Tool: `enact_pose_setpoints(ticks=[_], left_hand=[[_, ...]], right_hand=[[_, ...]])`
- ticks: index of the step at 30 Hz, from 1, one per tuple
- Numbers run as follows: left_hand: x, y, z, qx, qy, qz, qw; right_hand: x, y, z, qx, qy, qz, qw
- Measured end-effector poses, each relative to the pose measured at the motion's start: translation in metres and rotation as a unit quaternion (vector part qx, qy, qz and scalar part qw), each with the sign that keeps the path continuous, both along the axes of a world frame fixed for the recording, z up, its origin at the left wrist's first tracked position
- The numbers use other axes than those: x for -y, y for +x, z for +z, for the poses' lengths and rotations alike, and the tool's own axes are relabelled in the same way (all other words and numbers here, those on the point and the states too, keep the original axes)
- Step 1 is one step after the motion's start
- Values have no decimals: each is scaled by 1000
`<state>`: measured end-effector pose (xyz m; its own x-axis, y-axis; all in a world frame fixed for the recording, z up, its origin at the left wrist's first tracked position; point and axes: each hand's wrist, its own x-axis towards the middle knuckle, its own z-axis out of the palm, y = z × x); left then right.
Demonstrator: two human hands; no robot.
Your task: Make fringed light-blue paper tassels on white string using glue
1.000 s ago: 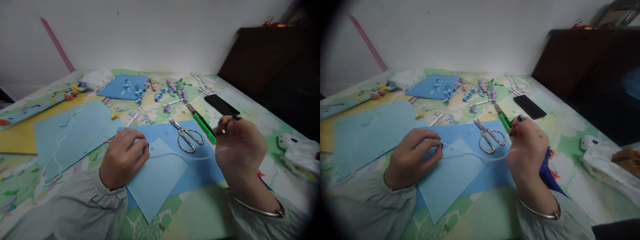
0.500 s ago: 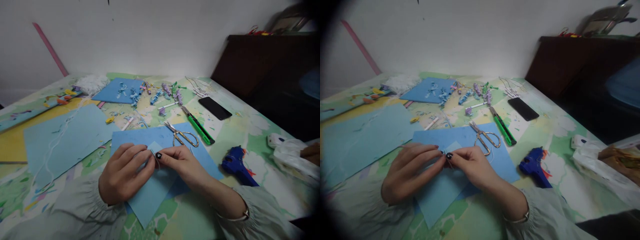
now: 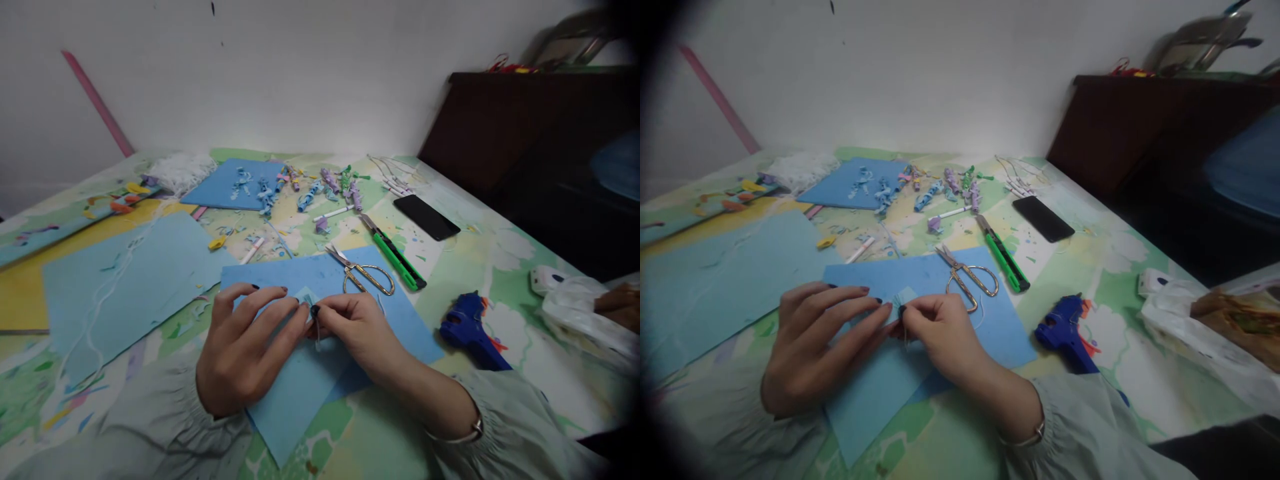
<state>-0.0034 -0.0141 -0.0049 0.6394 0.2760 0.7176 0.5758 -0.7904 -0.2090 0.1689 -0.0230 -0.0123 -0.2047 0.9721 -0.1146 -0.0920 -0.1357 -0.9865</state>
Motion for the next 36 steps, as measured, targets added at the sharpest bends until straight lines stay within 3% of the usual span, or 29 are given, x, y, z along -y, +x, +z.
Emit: enact_pose_setpoints(ticks=[3,5,7,9,11,12,17,22,31,36], left_hand=[[-1,4,3,81,-103,14,991],[-4,4,3,166,-229,33,959],[-10,3,1,251,-384,21,888],[-16,2,-1,298,-527,-10,796],[-20,1,-3,301,-606,-28,736],[-21,1,-3,295,-620,-29,727],[-19,5,4,264,-607,-19,750],[-17,7,10,268,-680,-25,682],[-15,5,7,291,-705,3,647],[-15,3,2,284,-747,-1,601]], right_hand=[[-2,0,4,-4,1,-17,1000],[-2,1,6,4,7,-17,1000],[-2,1,7,18,20,-2,1000],[-2,1,5,25,26,23,999],[-1,0,2,22,22,46,998],[0,0,1,20,20,54,998],[1,0,1,19,16,77,997],[1,1,3,23,22,82,996],[2,1,0,36,19,63,997],[1,1,-1,55,23,45,997]])
